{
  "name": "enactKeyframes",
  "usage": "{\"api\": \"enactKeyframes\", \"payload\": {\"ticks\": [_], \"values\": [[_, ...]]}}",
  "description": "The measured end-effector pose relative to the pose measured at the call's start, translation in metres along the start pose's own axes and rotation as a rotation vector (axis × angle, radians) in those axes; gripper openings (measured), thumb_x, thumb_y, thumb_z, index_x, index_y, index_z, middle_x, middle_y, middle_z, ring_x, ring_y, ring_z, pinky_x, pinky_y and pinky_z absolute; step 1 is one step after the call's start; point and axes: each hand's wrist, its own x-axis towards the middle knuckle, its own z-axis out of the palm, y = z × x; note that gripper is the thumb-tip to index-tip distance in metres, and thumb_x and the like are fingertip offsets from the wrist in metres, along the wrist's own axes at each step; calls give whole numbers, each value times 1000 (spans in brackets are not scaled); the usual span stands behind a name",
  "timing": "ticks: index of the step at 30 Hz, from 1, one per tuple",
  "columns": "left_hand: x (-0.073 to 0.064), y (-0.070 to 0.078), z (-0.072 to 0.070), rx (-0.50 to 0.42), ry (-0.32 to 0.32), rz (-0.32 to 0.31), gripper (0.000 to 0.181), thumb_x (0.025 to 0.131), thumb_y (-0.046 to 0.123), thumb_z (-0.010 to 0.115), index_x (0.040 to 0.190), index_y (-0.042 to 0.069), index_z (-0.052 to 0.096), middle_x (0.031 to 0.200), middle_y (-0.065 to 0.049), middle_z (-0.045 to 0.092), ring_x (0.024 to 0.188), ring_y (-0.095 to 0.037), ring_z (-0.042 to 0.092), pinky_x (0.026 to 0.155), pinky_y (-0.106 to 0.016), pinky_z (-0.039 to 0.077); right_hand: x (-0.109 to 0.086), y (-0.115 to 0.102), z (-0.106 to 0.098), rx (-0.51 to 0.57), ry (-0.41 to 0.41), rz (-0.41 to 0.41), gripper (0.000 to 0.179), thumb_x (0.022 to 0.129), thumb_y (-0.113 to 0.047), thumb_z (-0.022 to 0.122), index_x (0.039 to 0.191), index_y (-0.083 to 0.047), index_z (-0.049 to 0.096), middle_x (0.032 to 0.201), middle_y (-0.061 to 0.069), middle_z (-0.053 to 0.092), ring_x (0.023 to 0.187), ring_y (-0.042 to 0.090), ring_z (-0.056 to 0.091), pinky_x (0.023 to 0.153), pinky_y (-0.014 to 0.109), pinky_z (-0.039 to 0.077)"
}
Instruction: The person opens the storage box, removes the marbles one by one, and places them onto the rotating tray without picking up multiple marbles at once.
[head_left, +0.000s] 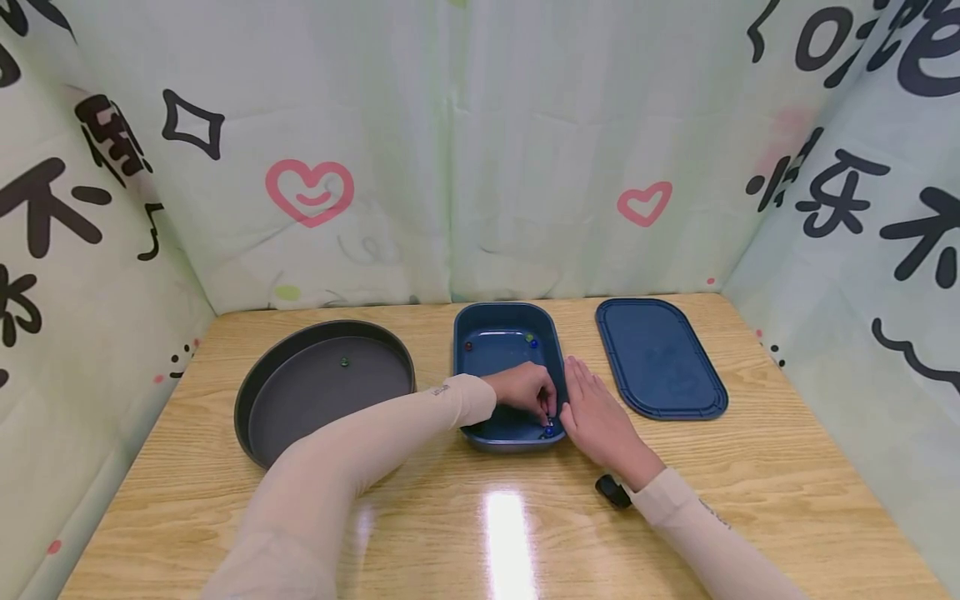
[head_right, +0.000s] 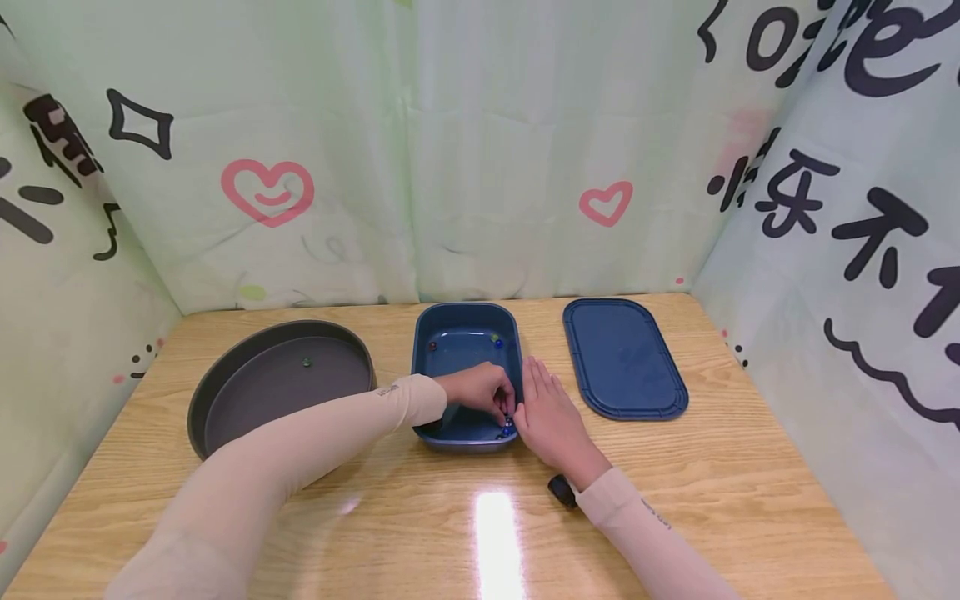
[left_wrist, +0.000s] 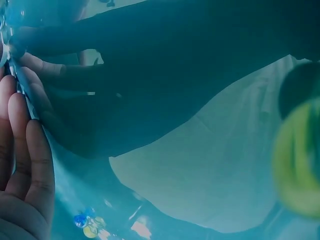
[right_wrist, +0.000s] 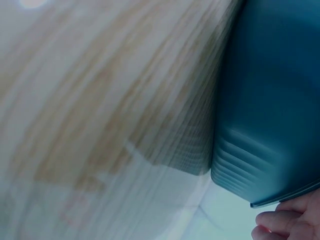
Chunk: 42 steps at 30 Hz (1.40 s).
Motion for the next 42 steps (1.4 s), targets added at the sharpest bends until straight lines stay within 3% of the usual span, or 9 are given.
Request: {"api": "enactKeyframes", "payload": {"ticks": [13,24,31,36,42], "values": [[-2,-1,-1,-6,-1,-37,9,75,14,78,82,10,73,75,1,68,66,-5,60,68,-11,50,-1,0,1,6,-4,5,61,95,-16,42,144,12,20,152,26,24,142,39,23,113,52,25],[-3,2,2,39,16,-12,14,74,21,79,80,11,72,73,3,68,63,-1,56,63,-9,47,1,1,3,-4,2,-9,61,95,-17,41,144,12,19,152,26,24,141,38,24,113,51,25],[-2,2,2,14,23,1,14,74,19,79,79,9,72,72,2,68,61,0,56,62,-10,47,2,2,5,7,-3,3,61,96,-17,40,145,10,17,153,25,22,142,38,22,114,50,23],[-2,0,-1,-6,15,-16,12,74,18,79,80,10,73,72,2,69,62,-2,59,65,-10,49,2,3,4,5,-2,-2,61,95,-17,41,145,11,18,152,26,23,142,38,22,114,51,24],[-7,2,-16,-18,29,-43,11,74,17,79,81,12,75,73,3,70,65,-5,62,67,-12,51,2,3,5,-2,-19,6,61,96,-18,40,145,11,18,153,25,22,142,38,21,114,51,23]]}}
